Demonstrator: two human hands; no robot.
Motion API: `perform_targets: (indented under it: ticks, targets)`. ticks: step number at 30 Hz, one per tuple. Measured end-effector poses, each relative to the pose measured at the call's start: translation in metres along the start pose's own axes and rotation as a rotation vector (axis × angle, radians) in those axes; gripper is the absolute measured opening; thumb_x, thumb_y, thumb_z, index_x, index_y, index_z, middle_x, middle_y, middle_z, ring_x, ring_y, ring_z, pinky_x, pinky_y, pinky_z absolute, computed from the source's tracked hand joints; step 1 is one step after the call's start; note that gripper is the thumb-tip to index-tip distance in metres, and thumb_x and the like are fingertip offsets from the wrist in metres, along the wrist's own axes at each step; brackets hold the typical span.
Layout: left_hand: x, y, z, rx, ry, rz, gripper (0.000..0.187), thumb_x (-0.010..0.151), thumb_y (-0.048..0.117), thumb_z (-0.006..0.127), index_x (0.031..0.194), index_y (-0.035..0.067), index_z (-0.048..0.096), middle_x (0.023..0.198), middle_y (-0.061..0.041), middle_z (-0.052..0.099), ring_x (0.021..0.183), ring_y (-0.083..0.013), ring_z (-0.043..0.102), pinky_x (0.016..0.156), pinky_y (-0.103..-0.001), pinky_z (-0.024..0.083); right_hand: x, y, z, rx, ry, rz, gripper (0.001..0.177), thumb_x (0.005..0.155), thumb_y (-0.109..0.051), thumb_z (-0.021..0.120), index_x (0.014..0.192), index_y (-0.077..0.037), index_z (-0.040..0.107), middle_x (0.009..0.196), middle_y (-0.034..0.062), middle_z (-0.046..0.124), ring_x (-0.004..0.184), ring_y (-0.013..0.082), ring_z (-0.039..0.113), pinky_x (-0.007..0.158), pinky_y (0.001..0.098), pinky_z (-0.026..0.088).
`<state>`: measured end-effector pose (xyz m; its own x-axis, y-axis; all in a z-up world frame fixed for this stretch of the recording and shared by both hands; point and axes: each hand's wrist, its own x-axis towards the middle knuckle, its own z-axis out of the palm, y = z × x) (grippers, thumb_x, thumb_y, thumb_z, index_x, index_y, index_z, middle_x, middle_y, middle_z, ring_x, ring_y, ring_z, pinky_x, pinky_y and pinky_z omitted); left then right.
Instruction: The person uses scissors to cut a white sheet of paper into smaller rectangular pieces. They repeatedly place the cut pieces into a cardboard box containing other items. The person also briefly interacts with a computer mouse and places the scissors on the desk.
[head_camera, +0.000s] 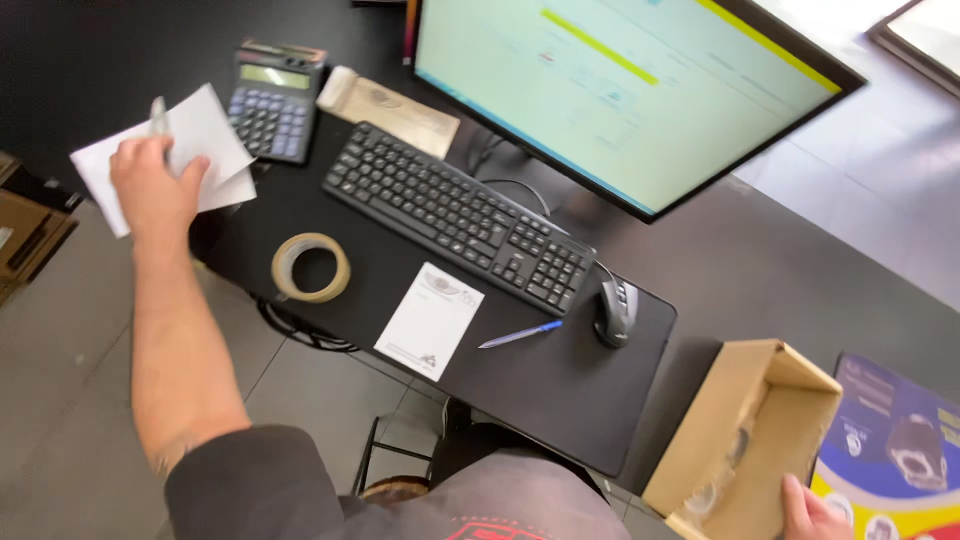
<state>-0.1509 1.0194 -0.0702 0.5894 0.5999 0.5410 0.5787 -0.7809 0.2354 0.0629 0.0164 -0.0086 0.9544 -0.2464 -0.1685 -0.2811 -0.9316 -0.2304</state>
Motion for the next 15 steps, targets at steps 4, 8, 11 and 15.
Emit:
perform_targets:
  ticks: [4, 8, 11, 15]
  targets:
    - [-0.033, 0.051, -0.031, 0.078, -0.149, 0.067, 0.030, 0.101, 0.043, 0.090, 0.113, 0.016, 0.084, 0.097, -0.006, 0.069, 0.084, -0.0244, 0.063, 0.079, -0.038, 0.049, 0.015, 0.007, 0.007, -0.222, -0.004, -0.092, 0.059, 0.112, -0.056, 0.046, 0.088, -0.012, 0.076, 0.077, 0.0262, 0.065, 0.090, 0.0368, 0.068, 0.083, 0.0387, 0.049]
    - [-0.061, 0.078, -0.038, 0.139, -0.273, 0.056, 0.036, 0.100, 0.042, 0.078, 0.118, 0.012, 0.082, 0.104, -0.013, 0.071, 0.095, -0.0342, 0.065, 0.086, -0.044, 0.052, -0.005, -0.050, -0.013, 0.003, -0.031, -0.101, 0.055, 0.112, -0.047, 0.053, 0.080, -0.004, 0.063, 0.066, 0.0187, 0.050, 0.072, 0.0305, 0.052, 0.072, 0.0406, 0.041]
    - [-0.079, 0.078, -0.030, 0.097, -0.242, 0.026, 0.036, 0.101, 0.034, 0.075, 0.123, 0.007, 0.081, 0.116, -0.013, 0.072, 0.100, -0.0366, 0.063, 0.088, -0.048, 0.052, -0.003, -0.066, -0.015, 0.084, -0.040, -0.105, 0.061, 0.110, -0.047, 0.054, 0.067, -0.004, 0.049, 0.062, 0.0105, 0.036, 0.070, 0.0255, 0.036, 0.067, 0.0392, 0.037]
    - [-0.089, 0.083, -0.031, 0.069, -0.144, 0.066, 0.030, 0.103, 0.030, 0.072, 0.120, 0.005, 0.078, 0.121, -0.011, 0.075, 0.108, -0.0340, 0.063, 0.096, -0.045, 0.049, 0.013, -0.055, -0.009, 0.044, 0.048, -0.119, 0.054, 0.114, -0.047, 0.058, 0.093, -0.002, 0.078, 0.074, 0.0164, 0.065, 0.083, 0.0301, 0.061, 0.080, 0.0406, 0.044]
